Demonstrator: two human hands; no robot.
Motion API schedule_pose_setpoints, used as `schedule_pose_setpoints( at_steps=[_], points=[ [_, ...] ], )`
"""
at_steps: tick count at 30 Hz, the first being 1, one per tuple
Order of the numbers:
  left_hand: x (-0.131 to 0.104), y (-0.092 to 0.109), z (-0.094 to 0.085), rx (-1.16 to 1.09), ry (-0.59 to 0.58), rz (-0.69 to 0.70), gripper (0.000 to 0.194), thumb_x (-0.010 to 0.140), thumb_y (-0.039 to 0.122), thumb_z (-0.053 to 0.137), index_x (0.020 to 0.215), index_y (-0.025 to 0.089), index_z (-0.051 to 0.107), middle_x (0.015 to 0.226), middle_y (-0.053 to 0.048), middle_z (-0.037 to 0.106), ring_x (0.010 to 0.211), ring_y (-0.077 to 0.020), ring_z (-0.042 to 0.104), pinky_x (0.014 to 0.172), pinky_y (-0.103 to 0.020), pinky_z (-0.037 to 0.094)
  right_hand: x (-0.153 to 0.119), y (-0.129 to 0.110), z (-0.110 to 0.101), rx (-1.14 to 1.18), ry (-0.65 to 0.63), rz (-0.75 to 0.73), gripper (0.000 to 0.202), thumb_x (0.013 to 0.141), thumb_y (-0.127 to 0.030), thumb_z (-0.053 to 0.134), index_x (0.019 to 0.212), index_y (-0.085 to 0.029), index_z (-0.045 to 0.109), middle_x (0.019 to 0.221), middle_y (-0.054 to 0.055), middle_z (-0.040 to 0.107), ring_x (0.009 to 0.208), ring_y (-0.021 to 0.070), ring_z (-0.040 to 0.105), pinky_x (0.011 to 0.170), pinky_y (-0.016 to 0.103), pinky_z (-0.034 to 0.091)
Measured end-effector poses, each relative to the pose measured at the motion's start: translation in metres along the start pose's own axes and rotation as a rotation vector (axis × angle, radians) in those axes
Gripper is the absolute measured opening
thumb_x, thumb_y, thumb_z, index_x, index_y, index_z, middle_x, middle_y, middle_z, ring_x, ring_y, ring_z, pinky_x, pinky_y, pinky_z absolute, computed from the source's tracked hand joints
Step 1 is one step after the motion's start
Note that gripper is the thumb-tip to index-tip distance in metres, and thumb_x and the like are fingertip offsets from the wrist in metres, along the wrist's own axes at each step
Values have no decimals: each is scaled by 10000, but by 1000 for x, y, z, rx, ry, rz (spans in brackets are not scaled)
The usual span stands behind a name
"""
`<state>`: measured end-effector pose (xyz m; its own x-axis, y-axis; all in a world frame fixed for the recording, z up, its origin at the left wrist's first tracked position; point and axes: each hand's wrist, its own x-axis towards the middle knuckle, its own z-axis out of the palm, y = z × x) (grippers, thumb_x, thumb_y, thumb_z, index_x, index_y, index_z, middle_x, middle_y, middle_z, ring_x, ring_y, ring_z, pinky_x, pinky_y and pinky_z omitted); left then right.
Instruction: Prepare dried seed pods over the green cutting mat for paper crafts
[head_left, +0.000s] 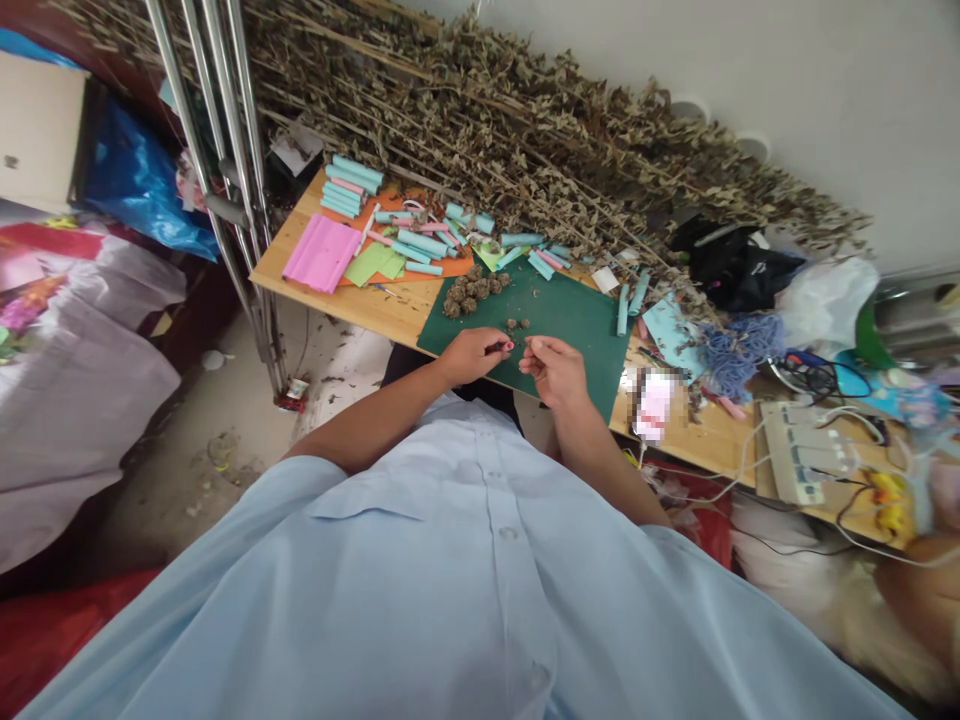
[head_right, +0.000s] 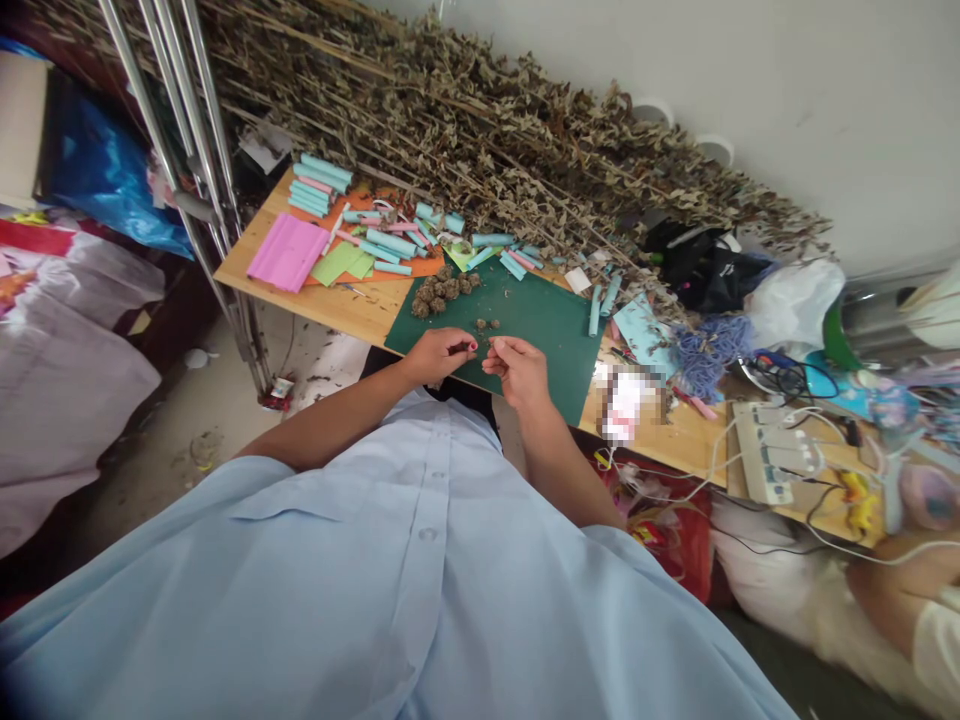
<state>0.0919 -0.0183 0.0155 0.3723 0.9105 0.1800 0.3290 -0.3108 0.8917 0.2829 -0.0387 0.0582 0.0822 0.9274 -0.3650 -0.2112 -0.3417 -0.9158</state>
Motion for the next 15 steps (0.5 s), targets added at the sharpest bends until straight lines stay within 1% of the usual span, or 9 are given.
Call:
schedule_pose_setpoints(
  at_steps=[3, 8, 11, 15],
  points=[
    [0, 1, 0, 8, 5, 2, 123, 919, 217, 694, 1003, 170, 770, 923, -37, 760, 818, -139, 656, 791, -254, 492, -1, -2, 1, 0, 11, -22, 333, 706, -414, 956, 855, -190, 760, 658, -15, 718, 521, 104, 684, 502, 184, 596],
    [0, -1, 1, 15, 12, 21, 139, 947, 262, 672, 995, 174, 768, 897, -37, 752, 803, -140, 652, 773, -257, 489, -4, -7, 3, -16, -87, 52, 346, 757, -445, 937, 943, -208, 768, 744, -4, 754, 620, 116, 731, 611, 206, 648],
    [0, -5, 3, 21, 20, 43, 154, 956, 277, 663, 1003, 175, 768, 897, -38, 752, 813, -144, 658, 780, -261, 491, -6, -10, 3, -9, -97, 68, 340, 785, -451, 916, 969, -204, 773, 767, 8, 768, 641, 120, 740, 627, 209, 653],
    [0, -11, 5, 36, 22, 91, 163, 960, 270, 651, 1033, 179, 765, 926, -47, 760, 855, -156, 677, 814, -267, 503, -6, -12, 4, -35, -86, 57, 353, 749, -429, 930, 967, -192, 785, 771, 19, 778, 646, 123, 745, 622, 207, 651]
  ],
)
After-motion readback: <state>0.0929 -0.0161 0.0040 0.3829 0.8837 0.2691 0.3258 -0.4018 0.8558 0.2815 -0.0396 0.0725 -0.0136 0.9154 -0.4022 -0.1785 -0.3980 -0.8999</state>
